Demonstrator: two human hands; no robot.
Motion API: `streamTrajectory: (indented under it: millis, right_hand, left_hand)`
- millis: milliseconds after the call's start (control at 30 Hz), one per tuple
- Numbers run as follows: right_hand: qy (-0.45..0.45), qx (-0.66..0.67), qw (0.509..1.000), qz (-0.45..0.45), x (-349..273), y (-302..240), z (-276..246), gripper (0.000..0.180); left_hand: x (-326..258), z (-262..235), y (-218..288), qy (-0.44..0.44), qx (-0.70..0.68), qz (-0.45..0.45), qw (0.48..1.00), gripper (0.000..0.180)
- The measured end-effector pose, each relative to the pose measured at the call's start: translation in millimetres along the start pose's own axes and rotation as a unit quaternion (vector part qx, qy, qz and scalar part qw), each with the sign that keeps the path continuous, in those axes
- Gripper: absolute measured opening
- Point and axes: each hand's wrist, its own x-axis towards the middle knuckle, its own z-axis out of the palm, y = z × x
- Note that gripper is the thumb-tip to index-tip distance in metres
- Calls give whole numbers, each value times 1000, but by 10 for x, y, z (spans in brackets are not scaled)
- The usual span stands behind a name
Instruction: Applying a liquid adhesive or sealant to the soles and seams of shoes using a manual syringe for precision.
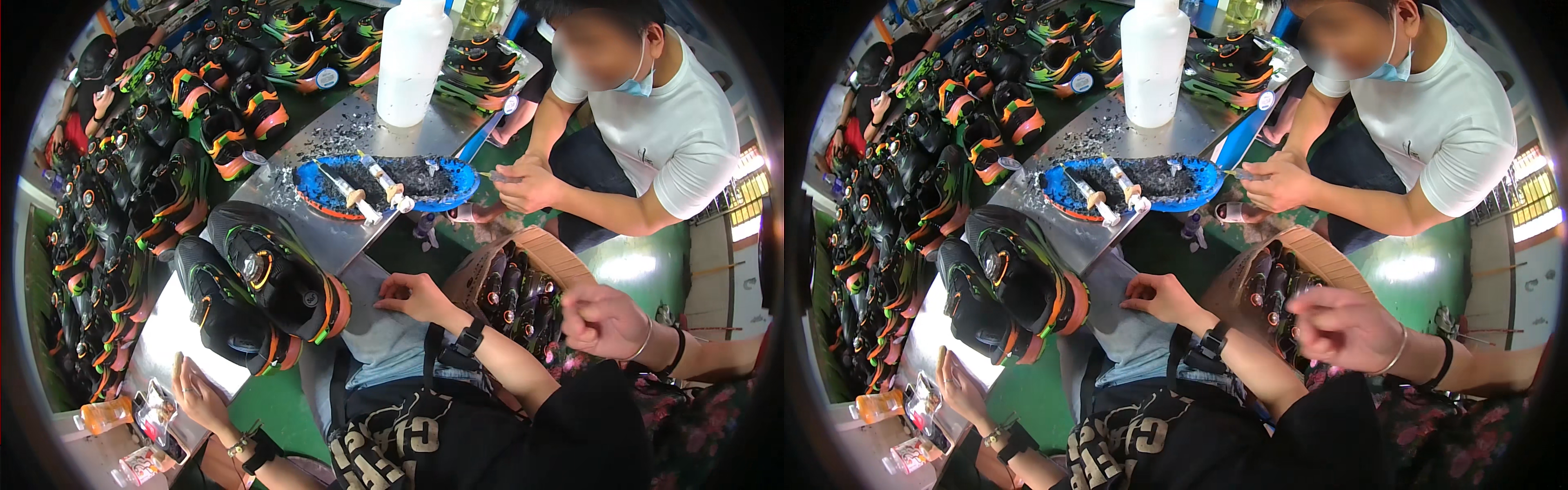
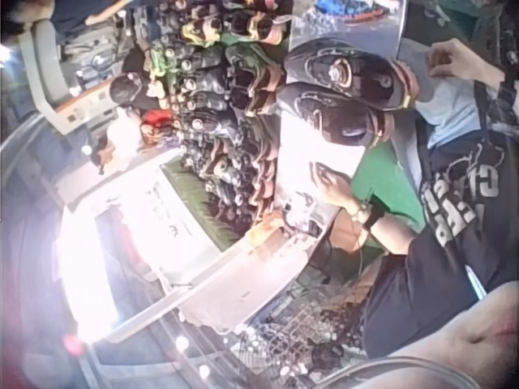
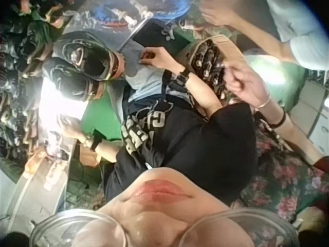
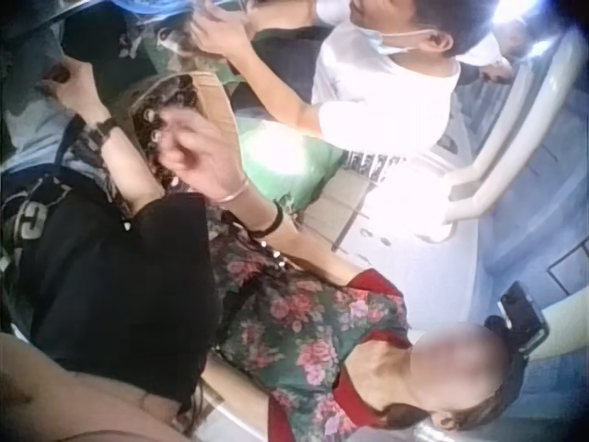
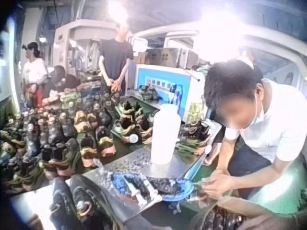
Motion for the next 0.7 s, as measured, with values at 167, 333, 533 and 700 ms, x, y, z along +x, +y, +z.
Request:
streamTrajectory:
  millis: [167, 333, 533, 700]
  right_hand:
    - [23, 50, 992, -112, 97, 939, 176, 22]
    - [8, 51, 996, -72, 69, 607, 81, 21]
    - [202, 329, 921, -50, 246, 795, -113, 48]
    - [162, 583, 790, -101, 350, 730, -411, 70]
  left_hand:
    - [4, 5, -1, -4, 10, 2, 1000, 32]
    - [1, 17, 18, -4, 1, -1, 1000, 31]
    - [4, 24, 15, 1, 10, -6, 1000, 30]
    - [-9, 25, 10, -7, 19, -9, 1000, 32]
